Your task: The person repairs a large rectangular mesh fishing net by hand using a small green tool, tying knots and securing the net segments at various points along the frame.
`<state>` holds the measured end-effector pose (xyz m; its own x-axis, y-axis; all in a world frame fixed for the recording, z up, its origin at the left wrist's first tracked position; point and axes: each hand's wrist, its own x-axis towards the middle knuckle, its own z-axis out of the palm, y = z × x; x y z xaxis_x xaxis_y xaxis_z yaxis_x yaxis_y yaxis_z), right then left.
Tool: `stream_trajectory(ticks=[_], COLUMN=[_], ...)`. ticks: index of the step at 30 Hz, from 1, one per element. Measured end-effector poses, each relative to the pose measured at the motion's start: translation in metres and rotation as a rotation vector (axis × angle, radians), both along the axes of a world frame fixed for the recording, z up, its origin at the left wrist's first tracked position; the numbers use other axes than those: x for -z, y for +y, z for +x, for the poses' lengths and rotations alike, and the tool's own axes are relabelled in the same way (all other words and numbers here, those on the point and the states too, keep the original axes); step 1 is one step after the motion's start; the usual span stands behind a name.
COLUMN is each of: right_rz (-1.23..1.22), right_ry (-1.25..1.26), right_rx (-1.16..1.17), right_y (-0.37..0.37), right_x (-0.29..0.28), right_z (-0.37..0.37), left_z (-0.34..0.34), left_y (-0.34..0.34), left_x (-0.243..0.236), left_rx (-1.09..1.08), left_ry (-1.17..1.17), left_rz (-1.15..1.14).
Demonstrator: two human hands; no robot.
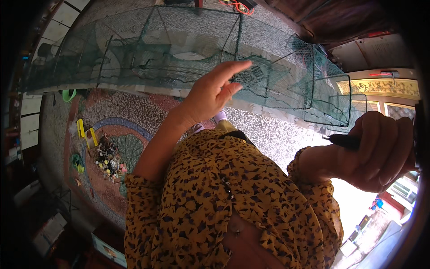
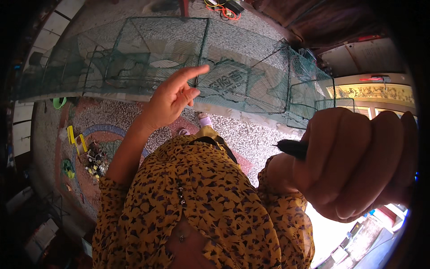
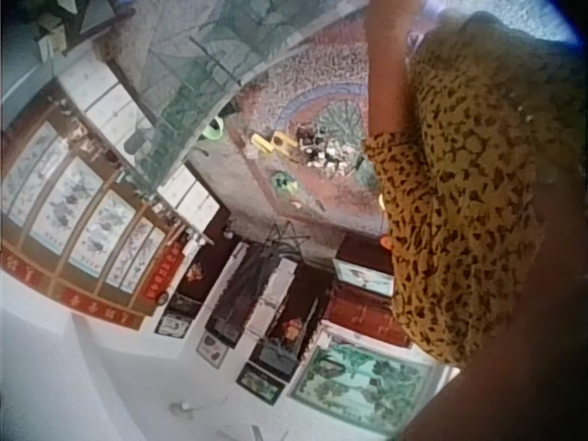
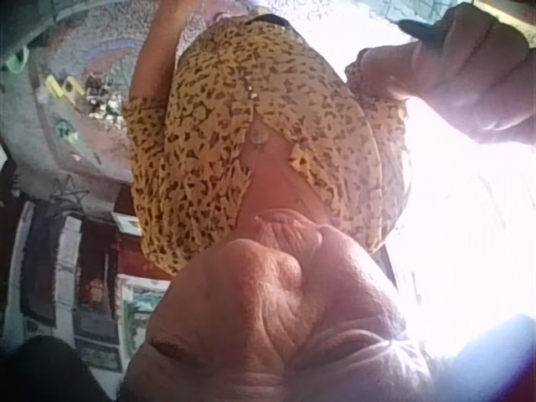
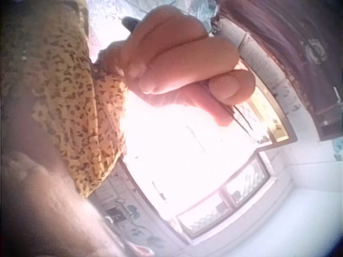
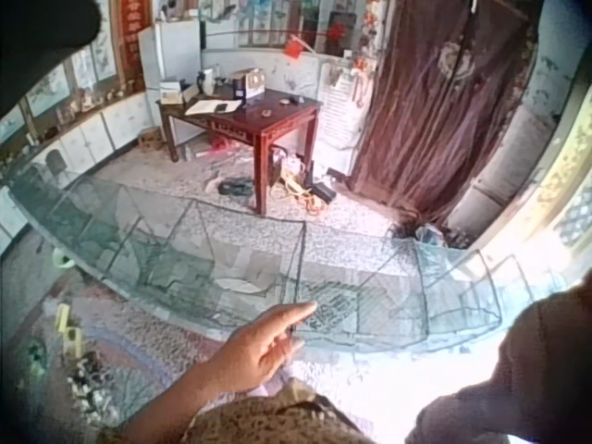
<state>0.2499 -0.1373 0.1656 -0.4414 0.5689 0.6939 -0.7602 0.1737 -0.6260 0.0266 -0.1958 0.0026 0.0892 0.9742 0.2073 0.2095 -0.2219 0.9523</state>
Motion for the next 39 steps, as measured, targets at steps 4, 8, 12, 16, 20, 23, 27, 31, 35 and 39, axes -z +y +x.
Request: stream_trajectory(ticks=[4,8,12,16,20,23,27,31,35,39], right_rz=[-0.032,-0.014,0.449,0.551,0.574,0.598,0.636,0.637,0.667,0.586], right_ry=[-0.135,-0.657,-1.084,-1.269,-1.291,-1.286,-1.299,-1.329,-1.317,-1.230], right_rx=[0.114,0.471,0.713,0.673,0.671,0.699,0.699,0.692,0.683,0.664], right_y=[0.007,0.015,0.018,0.016,0.015,0.014,0.016,0.017,0.019,0.020], right_x=[0.012,0.044,0.095,0.116,0.125,0.128,0.134,0.138,0.144,0.155], right_z=[-0.004,-0.015,-0.030,-0.032,-0.033,-0.035,-0.040,-0.044,-0.049,-0.053], left_z=[-0.009,-0.022,-0.023,-0.025,-0.028,-0.029,-0.029,-0.030,-0.032,-0.032], left_y=[-0.001,-0.008,-0.017,-0.018,-0.018,-0.018,-0.019,-0.018,-0.017,-0.016], left_x=[0.001,0.001,0.006,0.003,0.001,0.003,-0.001,-0.002,0.002,0.007], left_rx=[-0.006,0.027,0.042,0.024,0.034,0.032,0.013,0.007,-0.003,-0.030], left_ry=[0.087,0.245,0.313,0.322,0.354,0.360,0.379,0.375,0.313,0.237], left_rz=[0.115,0.103,0.087,0.083,0.080,0.078,0.064,0.054,0.095,0.023])
